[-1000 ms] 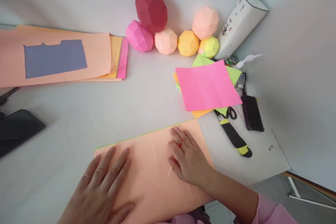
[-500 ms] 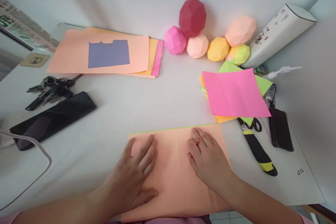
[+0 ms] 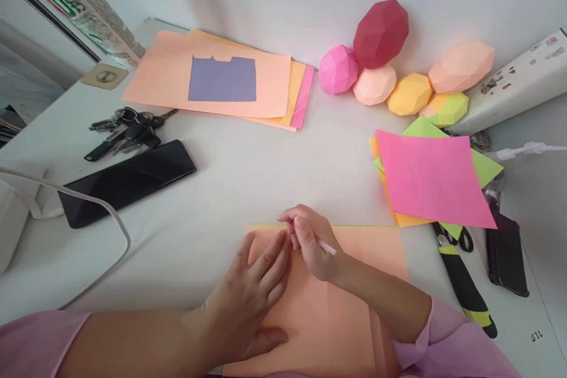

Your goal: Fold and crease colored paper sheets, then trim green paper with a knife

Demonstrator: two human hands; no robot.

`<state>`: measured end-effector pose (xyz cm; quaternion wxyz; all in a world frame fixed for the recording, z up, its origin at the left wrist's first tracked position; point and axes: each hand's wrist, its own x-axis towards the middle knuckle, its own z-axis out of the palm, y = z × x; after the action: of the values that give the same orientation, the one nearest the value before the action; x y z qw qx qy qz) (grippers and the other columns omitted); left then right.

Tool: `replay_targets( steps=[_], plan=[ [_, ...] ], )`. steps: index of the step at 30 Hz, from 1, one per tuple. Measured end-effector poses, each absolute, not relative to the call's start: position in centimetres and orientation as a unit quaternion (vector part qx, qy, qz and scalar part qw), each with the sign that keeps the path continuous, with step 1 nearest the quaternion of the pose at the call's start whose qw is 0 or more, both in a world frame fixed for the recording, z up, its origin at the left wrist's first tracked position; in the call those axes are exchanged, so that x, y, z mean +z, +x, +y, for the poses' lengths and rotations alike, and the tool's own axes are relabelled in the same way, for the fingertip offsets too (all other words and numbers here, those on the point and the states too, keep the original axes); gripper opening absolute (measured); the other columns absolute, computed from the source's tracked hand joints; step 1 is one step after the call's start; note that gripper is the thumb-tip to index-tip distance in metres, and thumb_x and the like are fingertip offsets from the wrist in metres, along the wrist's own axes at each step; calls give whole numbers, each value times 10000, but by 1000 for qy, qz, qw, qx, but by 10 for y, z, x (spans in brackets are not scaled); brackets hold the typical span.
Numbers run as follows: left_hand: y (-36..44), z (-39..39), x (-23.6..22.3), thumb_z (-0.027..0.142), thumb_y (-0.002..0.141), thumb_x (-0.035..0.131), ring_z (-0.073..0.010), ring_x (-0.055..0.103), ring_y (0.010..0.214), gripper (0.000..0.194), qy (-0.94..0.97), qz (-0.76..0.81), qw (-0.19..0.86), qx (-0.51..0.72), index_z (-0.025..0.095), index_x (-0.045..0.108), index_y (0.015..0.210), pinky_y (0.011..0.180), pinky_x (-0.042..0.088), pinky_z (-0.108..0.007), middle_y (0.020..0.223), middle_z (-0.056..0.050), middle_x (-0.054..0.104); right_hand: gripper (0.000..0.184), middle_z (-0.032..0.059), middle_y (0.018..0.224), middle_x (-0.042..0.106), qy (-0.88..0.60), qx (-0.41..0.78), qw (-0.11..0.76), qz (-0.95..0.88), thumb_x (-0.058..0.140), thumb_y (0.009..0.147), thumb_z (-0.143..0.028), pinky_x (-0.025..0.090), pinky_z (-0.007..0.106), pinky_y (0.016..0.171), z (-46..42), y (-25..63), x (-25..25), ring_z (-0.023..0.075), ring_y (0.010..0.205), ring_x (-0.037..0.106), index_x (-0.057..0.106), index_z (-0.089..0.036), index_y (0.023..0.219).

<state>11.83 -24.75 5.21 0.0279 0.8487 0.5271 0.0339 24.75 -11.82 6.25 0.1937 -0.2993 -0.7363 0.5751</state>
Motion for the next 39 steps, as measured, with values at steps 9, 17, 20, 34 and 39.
replay_targets(
  steps=[9, 17, 20, 34, 39],
  plan=[
    [119, -247, 52, 793, 722, 450, -454, 104, 1418, 841, 845, 533, 30, 37, 191, 595, 1292, 1054, 145, -701, 1421, -163, 465, 195, -13, 618, 569, -339, 569, 165, -731, 556, 869, -259, 396, 218, 411, -103, 243, 70, 78, 463, 453, 546, -192, 687],
    [119, -247, 52, 780, 739, 448, -416, 71, 1435, 836, 843, 534, 35, 54, 174, 586, 1298, 1063, 135, -693, 1443, -172, 440, 156, -15, 623, 567, -334, 541, 173, -752, 543, 874, -246, 449, 243, 527, -104, 248, 64, 101, 551, 506, 569, -196, 728],
    [119, -248, 52, 780, 734, 459, -416, 64, 1436, 829, 844, 533, 36, 54, 175, 599, 1283, 1064, 127, -705, 1432, -174, 453, 128, -13, 672, 575, -338, 528, 176, -759, 584, 810, -197, 416, 223, 500, -104, 249, 65, 88, 547, 481, 539, -197, 691],
    [120, -248, 53, 773, 740, 467, -419, 65, 1437, 806, 846, 532, 29, 30, 196, 596, 1288, 1064, 131, -711, 1436, -159, 457, 161, -34, 619, 529, -359, 492, 175, -774, 540, 740, -118, 339, 174, 437, -107, 246, 64, 54, 487, 410, 448, -199, 635],
    [120, -248, 53, 783, 738, 456, -417, 77, 1436, 818, 846, 531, 29, 28, 190, 599, 1282, 1060, 132, -709, 1436, -170, 454, 162, -35, 623, 532, -355, 488, 178, -777, 539, 744, -110, 340, 173, 441, -107, 247, 63, 53, 486, 409, 450, -199, 643]
  ],
)
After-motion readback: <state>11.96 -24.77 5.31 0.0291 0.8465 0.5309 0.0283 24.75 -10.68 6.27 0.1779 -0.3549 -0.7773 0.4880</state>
